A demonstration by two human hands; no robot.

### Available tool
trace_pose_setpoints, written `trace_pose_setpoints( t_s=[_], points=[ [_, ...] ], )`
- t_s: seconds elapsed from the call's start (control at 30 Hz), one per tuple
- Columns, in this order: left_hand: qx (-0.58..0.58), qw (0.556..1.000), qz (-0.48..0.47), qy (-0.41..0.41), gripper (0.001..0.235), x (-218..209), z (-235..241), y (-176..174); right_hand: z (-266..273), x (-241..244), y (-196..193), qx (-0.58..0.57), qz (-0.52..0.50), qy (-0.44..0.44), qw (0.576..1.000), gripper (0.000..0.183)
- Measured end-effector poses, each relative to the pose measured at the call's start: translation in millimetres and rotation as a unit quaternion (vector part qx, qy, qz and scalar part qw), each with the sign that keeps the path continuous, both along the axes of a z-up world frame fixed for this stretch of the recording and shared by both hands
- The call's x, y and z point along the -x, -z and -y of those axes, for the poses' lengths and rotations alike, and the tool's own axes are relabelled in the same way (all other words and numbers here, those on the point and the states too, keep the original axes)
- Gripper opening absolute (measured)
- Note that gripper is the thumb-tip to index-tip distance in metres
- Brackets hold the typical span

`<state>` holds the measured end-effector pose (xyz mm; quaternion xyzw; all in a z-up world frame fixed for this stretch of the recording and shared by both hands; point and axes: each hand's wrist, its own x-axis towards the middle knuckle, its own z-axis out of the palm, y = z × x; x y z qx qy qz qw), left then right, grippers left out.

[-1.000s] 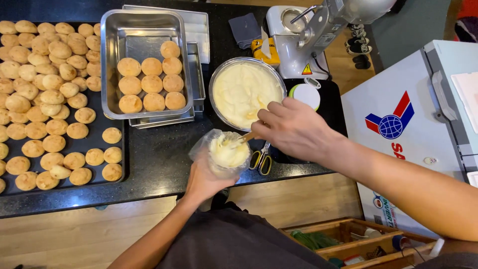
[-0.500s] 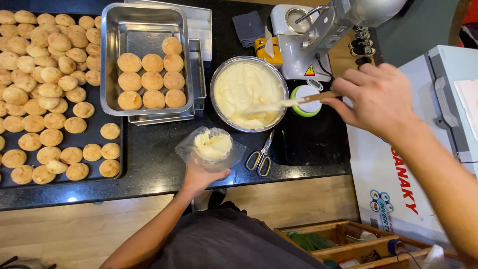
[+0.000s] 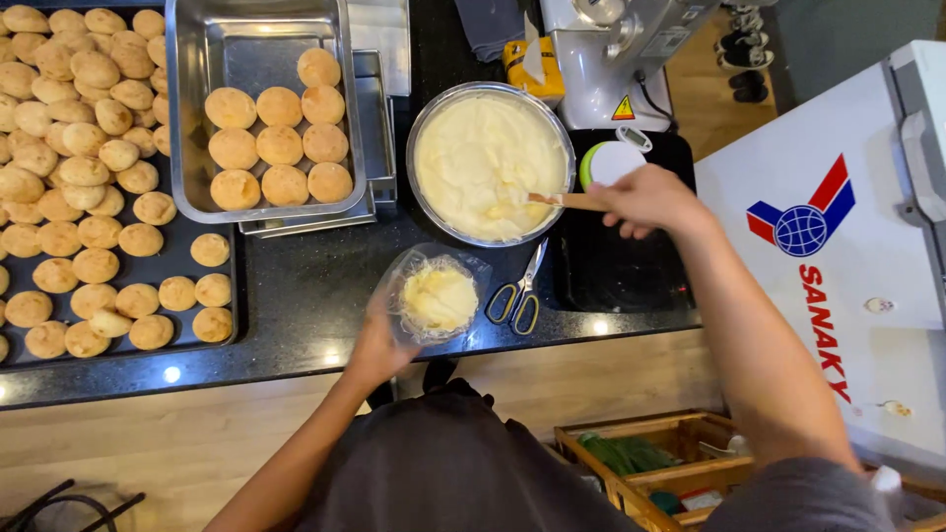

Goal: The person spoons cream filling from a bowl into a piping bag using a spatula, then holds each round pastry in one hand and pipes filling into it, placing filled pastries into metal trays. They repeat the fill-and-pipe cycle across trays of pastries on the counter.

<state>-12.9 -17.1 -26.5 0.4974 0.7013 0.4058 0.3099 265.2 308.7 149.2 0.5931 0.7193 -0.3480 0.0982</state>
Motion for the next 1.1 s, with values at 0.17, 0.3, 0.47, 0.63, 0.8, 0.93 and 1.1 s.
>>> trace_pose_setpoints(
  t_s=[0.17,0.3,0.47,0.63,0.8,0.93,1.1],
  points=[
    [-0.009,0.939,0.339,-0.054,0.058,25,41,22,59,-57,18,0.225,-0.251,0.181,0.924,0.100],
    [0.007,0.847,0.519,-0.114,0.044,21,33,-39,149,-26,86,0.367,-0.311,0.157,0.863,0.089],
    [0.041,0.822,0.549,-0.149,0.038,20,20,-29,192,52,205,0.344,-0.446,0.316,0.764,0.084],
    [0.089,0.820,0.548,-0.139,0.032,2,24,-58,185,84,202,0.377,-0.487,0.392,0.684,0.081],
    [0.115,0.842,0.509,-0.139,0.014,3,23,-85,180,45,252,0.496,-0.601,0.355,0.516,0.032],
    [0.071,0.864,0.486,-0.111,0.012,21,15,-97,176,55,80,0.390,-0.583,0.385,0.600,0.037],
    [0.087,0.948,0.305,-0.020,0.019,61,16,-175,167,58,-54,-0.016,-0.429,0.155,0.890,0.031]
  ],
)
